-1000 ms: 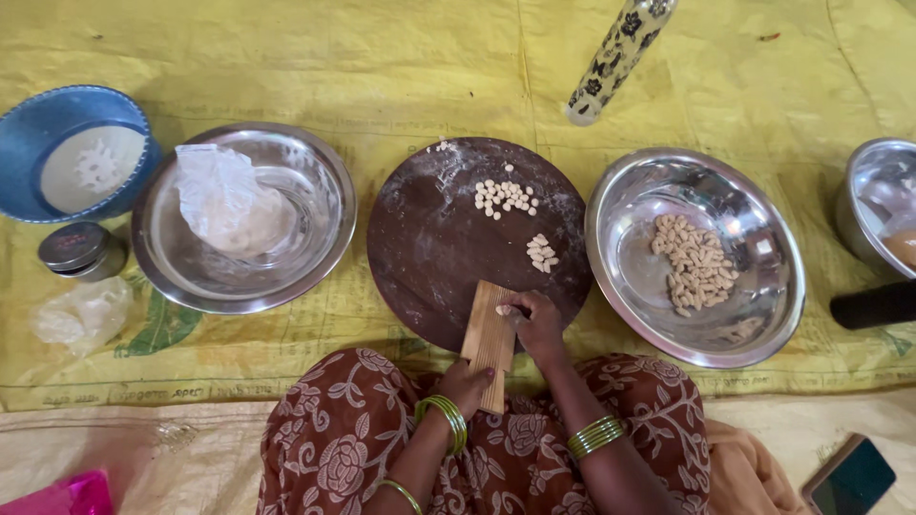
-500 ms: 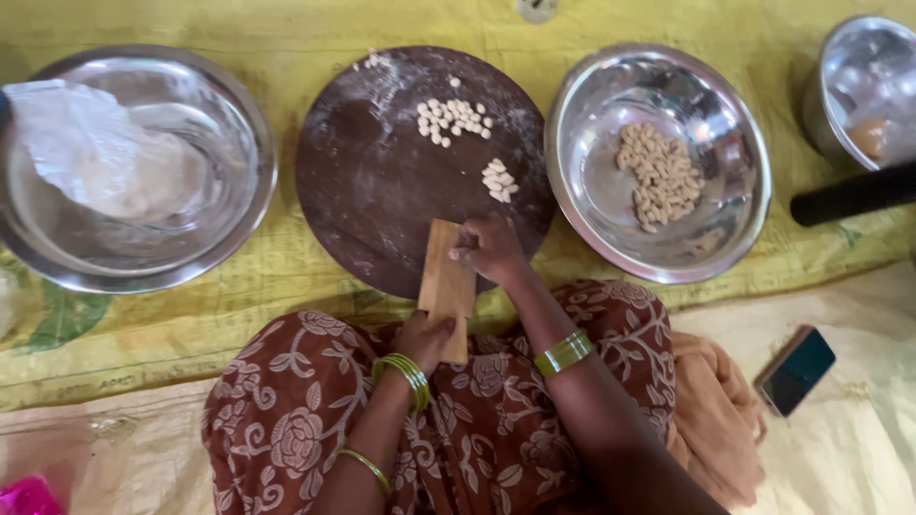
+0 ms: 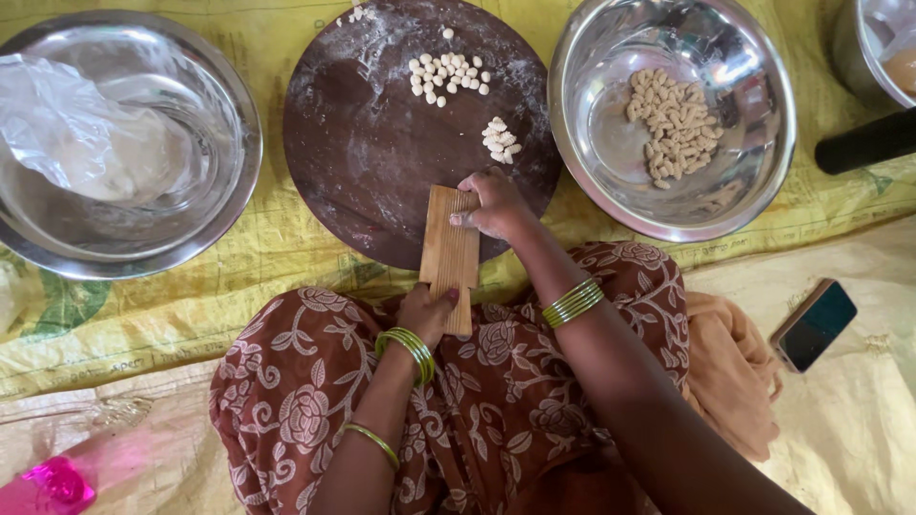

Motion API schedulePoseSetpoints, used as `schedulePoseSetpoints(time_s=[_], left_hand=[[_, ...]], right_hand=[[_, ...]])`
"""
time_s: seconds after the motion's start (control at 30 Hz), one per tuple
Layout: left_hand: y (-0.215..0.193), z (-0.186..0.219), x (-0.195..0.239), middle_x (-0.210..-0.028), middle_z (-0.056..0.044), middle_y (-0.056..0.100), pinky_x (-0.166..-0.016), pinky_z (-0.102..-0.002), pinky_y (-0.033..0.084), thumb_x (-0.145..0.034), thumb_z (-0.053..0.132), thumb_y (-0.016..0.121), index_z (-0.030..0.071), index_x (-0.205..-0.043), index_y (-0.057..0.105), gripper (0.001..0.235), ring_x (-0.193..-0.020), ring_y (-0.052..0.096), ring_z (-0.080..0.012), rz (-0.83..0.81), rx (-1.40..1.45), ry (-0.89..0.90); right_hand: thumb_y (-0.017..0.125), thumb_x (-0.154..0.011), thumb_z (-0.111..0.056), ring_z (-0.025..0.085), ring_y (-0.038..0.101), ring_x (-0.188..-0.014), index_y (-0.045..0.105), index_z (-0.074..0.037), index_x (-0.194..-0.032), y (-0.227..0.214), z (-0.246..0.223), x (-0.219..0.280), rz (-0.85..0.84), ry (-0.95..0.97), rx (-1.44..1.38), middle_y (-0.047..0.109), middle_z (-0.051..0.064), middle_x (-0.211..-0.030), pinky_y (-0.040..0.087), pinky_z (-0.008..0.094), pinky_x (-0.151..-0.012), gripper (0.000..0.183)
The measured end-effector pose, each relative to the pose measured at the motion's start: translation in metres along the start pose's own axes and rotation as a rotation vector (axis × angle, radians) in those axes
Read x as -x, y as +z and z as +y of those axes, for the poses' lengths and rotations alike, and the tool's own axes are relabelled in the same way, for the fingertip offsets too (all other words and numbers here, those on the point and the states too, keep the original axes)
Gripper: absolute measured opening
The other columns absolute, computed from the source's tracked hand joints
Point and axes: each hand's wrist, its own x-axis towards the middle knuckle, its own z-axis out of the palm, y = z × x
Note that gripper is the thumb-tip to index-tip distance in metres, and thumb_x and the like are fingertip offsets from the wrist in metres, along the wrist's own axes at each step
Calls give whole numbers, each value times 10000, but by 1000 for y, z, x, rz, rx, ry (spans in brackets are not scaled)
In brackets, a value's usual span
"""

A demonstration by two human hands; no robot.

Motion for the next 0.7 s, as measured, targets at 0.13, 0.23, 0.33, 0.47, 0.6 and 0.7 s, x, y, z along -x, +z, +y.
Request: schedulePoseSetpoints(time_s=[0.13, 0.23, 0.33, 0.47, 0.6, 0.7], left_hand=[[-3, 13, 11, -869, -112, 705, -741, -375, 524, -942, 360, 675, -8, -1013, 613, 379, -770, 666, -199, -5, 5, -54], [-5, 17, 14, -804, -105, 623, -708, -377, 497, -972, 389, 680, 2, -969, 592, 397, -712, 562, -194, -23, -4, -109], [-4, 17, 13, -769, -71, 612, -684, -368, 483, -960, 378, 670, 38, -930, 576, 354, -685, 552, -166, -30, 29, -110], [-3, 14, 10, -802, -91, 631, -691, -373, 493, -968, 378, 666, 2, -983, 597, 382, -704, 573, -178, -31, 22, -66], [-1, 12, 12, -836, -100, 691, -713, -371, 511, -947, 356, 657, -30, -1067, 632, 405, -723, 639, -192, -24, 31, -33], [-4, 20, 14, -830, -112, 688, -718, -383, 519, -958, 393, 637, -37, -1105, 632, 454, -718, 637, -208, -35, -22, -41]], right_hand=[[910, -721, -371, 284, 565, -1268, 635, -108, -1305, 4, 4, -5, -6, -2, -39, 544, 110, -1367, 444, 395, -1109, 697], [869, -774, -383, 275, 585, -1256, 618, -114, -1315, 4, 0, -3, -18, 15, -23, 526, 99, -1382, 455, 391, -1103, 654], [829, -818, -406, 270, 586, -1263, 594, -122, -1337, -1, -8, 2, -35, 56, 13, 497, 94, -1411, 454, 402, -1099, 636], [775, -875, -415, 275, 581, -1265, 571, -123, -1354, -8, -21, 11, -43, 86, 36, 462, 100, -1443, 448, 423, -1095, 598], [717, -924, -413, 264, 583, -1271, 575, -149, -1360, -11, -28, 16, -39, 131, 42, 478, 82, -1442, 463, 431, -1082, 528], [680, -945, -421, 253, 629, -1229, 569, -128, -1334, -11, -32, 16, -56, 149, 49, 471, 74, -1449, 485, 432, -1063, 500]])
